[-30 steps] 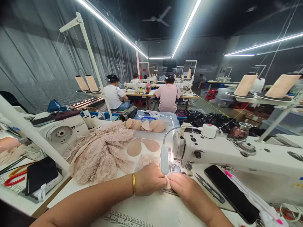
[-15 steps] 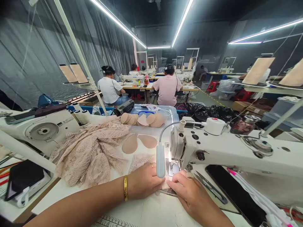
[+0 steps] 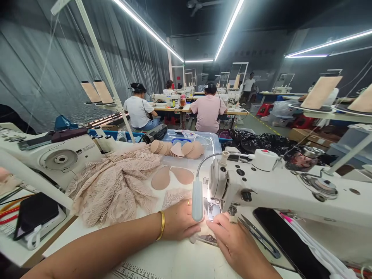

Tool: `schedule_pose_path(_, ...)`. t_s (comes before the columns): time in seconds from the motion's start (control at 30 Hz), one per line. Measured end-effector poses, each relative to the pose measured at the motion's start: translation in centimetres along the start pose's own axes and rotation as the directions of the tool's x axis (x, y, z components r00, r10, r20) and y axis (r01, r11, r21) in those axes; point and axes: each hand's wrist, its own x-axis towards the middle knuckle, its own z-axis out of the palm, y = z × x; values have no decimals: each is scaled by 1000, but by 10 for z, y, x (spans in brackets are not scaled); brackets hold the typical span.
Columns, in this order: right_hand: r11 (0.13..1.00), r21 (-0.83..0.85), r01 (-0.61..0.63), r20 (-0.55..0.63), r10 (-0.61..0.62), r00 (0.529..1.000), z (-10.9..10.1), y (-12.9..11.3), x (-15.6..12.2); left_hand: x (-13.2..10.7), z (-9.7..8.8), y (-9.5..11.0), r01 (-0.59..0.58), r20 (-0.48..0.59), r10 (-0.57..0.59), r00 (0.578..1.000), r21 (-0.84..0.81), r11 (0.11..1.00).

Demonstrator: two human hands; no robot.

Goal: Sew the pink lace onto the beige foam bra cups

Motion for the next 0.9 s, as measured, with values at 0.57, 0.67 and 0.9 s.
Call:
schedule_pose_path(0.57, 974, -208, -86, 12, 90, 996, 16, 17, -9, 27, -6, -28, -135, -47, 134, 990, -22, 991)
schedule_pose_path(0.67, 973, -224, -57, 2, 59, 998, 16, 18, -10, 27, -6, -30, -148, -41, 147, 988, -25, 989)
schedule_pose_path(0.9, 974, -227, -3, 17, 7, 1000, 13, 16, -8, 28, -7, -34, -133, -24, 132, 991, -51, 990)
